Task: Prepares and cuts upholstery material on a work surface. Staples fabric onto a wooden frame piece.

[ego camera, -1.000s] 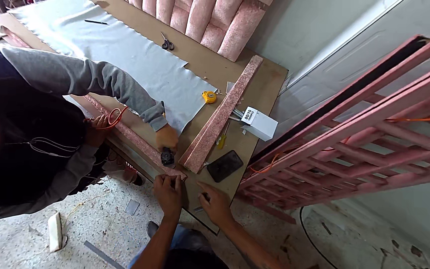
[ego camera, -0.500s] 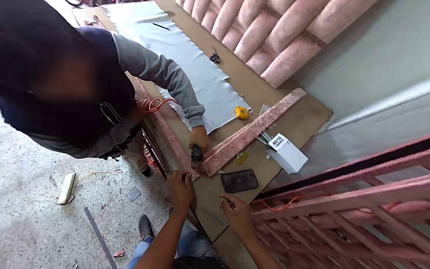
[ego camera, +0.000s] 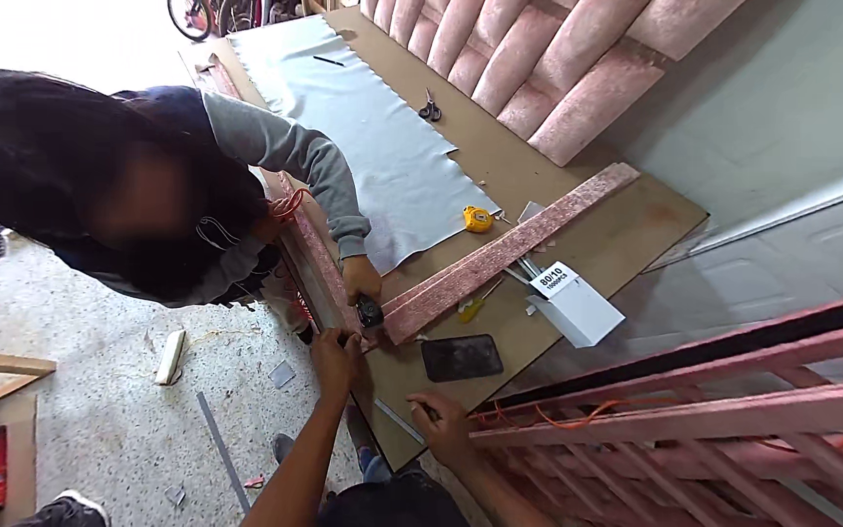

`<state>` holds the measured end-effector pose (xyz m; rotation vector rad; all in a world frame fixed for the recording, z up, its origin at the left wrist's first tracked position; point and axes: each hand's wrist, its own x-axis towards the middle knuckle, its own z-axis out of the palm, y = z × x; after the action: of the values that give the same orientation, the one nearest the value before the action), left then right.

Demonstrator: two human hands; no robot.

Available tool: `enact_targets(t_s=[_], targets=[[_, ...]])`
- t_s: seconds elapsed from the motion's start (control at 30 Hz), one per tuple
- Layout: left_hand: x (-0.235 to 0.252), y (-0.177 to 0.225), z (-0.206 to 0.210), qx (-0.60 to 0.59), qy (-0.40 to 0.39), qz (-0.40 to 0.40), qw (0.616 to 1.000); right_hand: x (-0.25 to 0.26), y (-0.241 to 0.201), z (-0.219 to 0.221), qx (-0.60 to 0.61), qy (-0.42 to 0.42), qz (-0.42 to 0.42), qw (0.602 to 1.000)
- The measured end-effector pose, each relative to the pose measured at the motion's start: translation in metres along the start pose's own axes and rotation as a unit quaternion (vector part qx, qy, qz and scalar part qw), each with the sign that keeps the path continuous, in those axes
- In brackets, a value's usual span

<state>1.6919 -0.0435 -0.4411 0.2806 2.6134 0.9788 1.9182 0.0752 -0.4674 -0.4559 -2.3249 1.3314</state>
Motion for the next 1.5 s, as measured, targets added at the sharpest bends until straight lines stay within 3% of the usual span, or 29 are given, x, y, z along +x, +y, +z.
enact_targets(t_s=[0.63, 1.5], targets=[[0.010, 0.007, -0.017, 0.017, -0.054, -0.063, 0.996, -0.003, 0.012, 0.012, -0.069, -0.043, -0.048, 0.996], [0.025, 0.003, -0.023, 0.024, -0.103, -0.056, 0.993, -0.001, 0.012, 0.017, -0.123, -0.035, -0.055, 0.990]])
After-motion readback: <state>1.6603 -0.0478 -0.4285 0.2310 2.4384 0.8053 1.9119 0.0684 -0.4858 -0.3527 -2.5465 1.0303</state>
